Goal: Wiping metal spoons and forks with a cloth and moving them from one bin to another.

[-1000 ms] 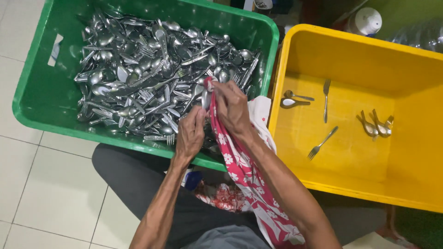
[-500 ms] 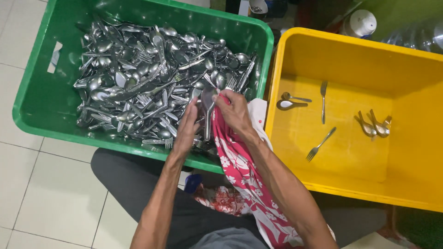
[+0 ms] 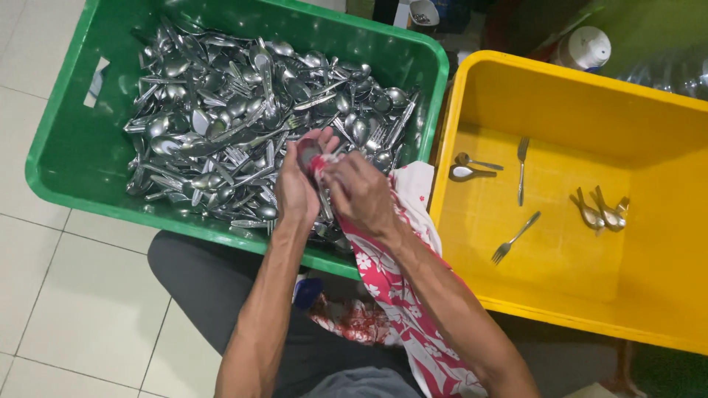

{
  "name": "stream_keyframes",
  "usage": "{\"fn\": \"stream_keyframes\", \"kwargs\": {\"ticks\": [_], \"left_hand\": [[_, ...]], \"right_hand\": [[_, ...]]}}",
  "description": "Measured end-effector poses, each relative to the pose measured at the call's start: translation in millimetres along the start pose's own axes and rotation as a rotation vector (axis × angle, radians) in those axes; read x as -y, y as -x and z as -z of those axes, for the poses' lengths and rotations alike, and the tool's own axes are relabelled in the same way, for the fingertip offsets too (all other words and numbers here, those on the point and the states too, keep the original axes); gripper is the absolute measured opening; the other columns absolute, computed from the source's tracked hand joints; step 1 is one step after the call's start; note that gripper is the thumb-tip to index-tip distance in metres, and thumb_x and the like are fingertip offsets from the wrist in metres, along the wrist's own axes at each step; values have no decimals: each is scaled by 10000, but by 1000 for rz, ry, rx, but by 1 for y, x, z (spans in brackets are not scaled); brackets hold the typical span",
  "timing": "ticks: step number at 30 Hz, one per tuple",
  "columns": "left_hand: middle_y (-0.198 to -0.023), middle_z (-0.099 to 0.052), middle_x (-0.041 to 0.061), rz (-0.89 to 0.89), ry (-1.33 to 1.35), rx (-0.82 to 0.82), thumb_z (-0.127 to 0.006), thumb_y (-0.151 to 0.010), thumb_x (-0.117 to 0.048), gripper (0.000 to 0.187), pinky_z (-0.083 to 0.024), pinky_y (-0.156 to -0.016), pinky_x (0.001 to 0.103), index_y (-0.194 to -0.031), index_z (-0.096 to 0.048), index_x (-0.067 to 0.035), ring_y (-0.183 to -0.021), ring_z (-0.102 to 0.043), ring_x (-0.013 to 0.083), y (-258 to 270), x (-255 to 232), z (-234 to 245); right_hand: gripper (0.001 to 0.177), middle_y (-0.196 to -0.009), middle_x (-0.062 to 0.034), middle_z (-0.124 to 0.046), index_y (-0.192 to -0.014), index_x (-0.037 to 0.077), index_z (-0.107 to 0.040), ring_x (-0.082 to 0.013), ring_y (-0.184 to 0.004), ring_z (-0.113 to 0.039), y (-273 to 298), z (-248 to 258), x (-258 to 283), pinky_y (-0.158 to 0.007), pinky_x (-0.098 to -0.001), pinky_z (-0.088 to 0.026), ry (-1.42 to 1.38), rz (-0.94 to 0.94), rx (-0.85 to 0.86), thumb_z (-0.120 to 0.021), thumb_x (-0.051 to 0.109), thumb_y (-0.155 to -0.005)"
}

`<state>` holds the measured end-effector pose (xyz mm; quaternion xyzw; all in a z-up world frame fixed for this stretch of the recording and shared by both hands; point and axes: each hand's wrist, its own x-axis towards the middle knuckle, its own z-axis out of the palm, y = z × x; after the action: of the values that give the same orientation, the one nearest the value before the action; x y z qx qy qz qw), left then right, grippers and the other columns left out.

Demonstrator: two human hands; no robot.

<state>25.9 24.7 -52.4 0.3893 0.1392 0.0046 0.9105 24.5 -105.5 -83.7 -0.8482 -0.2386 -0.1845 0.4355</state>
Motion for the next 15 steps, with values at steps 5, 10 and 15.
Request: {"fn": "stream_keyframes", "kwargs": {"ticks": [5,10,15], "left_hand": [[-1251,-674,232,33,-277,-37,-357,-1062,-513,553,-568,-974,443,-1305,-595,-77,-1151,-675,332,16,17,-5],[-1526,-443,251,36,-526,-161,-468,-997,-580,710,-281,-1213,492,-1449,-506,-33,-1447,-388,372,34,2,-44],[-865,-658,63,-206,-435,-15,-347,-1115,-286,282,-327,-501,149,-1130,-569,-111,-760,-726,145,-26,20,9]], "right_hand": [[72,-841,-99,-552,-957,62,-626,-312,-794,-655,-12,-7,9,-638,-379,-557,249,174,13,-555,72,-966],[47,-826,-90,-539,-986,54,-592,-321,-730,-662,-19,6,26,-579,-404,-563,234,53,-39,-547,64,-991],[141,-741,-107,-646,-954,99,-646,-330,-702,-717,-4,8,22,-568,-411,-592,-122,-28,244,-509,129,-946]]}}
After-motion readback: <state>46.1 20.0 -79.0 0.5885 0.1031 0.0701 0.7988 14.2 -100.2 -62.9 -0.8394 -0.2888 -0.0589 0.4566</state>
